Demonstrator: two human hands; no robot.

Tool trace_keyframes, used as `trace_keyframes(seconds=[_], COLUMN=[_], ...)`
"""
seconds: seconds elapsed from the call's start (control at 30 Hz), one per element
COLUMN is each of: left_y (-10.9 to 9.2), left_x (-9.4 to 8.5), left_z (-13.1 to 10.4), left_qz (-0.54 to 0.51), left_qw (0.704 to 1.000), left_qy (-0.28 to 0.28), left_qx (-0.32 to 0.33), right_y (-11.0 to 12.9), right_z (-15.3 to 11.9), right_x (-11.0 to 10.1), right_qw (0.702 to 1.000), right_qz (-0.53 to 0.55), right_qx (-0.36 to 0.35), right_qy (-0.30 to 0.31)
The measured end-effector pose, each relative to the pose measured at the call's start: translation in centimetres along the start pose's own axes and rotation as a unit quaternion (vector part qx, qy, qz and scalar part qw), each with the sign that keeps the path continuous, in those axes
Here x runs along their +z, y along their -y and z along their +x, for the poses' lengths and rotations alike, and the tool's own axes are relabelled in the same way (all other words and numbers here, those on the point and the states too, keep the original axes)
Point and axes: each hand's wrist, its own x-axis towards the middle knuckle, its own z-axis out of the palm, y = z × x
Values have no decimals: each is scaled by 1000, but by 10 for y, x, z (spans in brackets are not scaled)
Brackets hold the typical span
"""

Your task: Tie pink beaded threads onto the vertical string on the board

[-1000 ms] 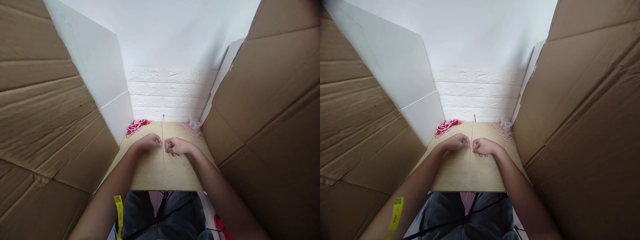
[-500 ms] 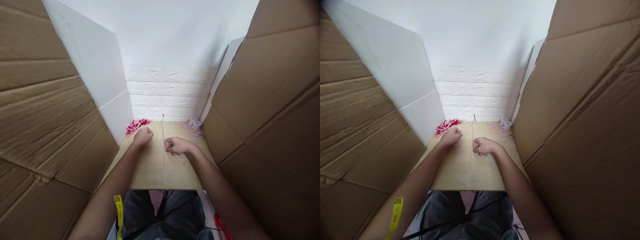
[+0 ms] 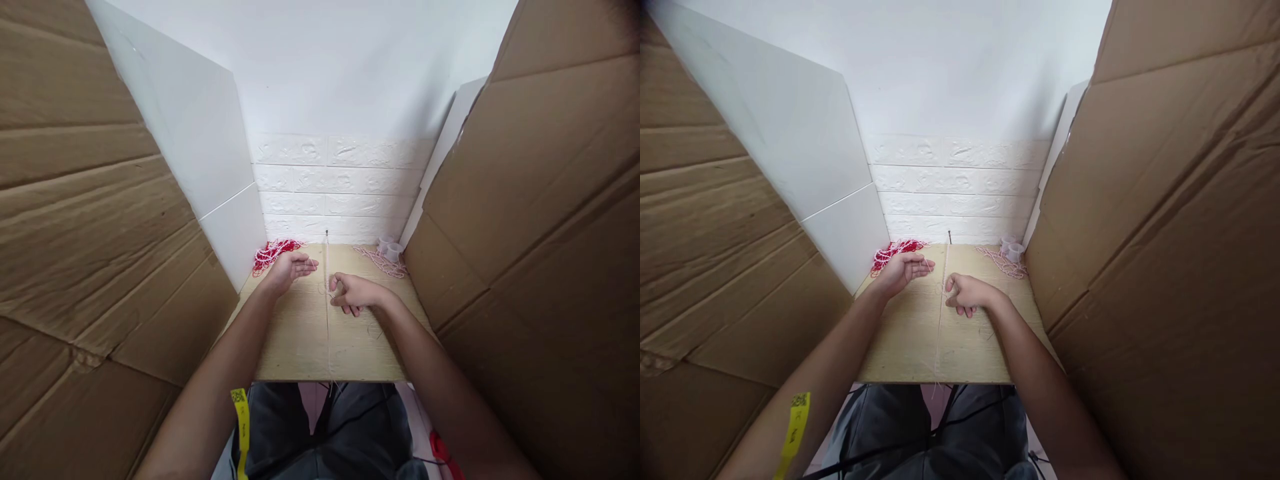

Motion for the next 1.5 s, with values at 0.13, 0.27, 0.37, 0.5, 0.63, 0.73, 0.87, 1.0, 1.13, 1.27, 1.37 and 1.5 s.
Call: trace_keyframes(seconds=[0.13, 0.27, 0.37, 0.5, 0.63, 0.73, 0.87, 1.0, 1.13, 1.27, 1.37, 1.5], left_y=[-3, -3, -1, 1, 2, 4, 4, 4, 5, 4, 3, 3], left_x=[-3, -3, -1, 4, 5, 4, 5, 6, 5, 6, 7, 7], left_z=[-1, -2, -4, -7, -9, -9, -10, -11, -10, -12, -14, -14], left_qz=[-28, -7, 41, 119, 174, 228, 277, 306, 314, 329, 345, 362], left_qw=[998, 998, 997, 990, 979, 966, 952, 941, 936, 933, 928, 920], left_qy=[22, 19, 40, 68, 99, 121, 127, 145, 156, 146, 139, 153], left_qx=[-55, -51, -49, -36, -24, -9, -13, -19, -15, -15, -18, -3], right_y=[0, -2, -4, -6, -6, -5, 1, 9, 11, 13, 14, 9], right_z=[1, 3, 3, 2, 1, -2, -6, -7, -5, -8, -10, -6], right_x=[1, -1, -3, -6, -8, -9, -12, -13, -12, -9, -8, -5], right_qw=[1000, 999, 1000, 998, 996, 995, 990, 978, 973, 979, 983, 992], right_qz=[2, -22, -28, -26, -21, -23, -31, 6, 104, 128, 118, 80], right_qx=[25, 30, 1, -52, -84, -89, -136, -190, -197, -159, -139, -98], right_qy=[-12, -3, 6, 17, 24, 33, -6, -87, -52, -20, -9, -22])
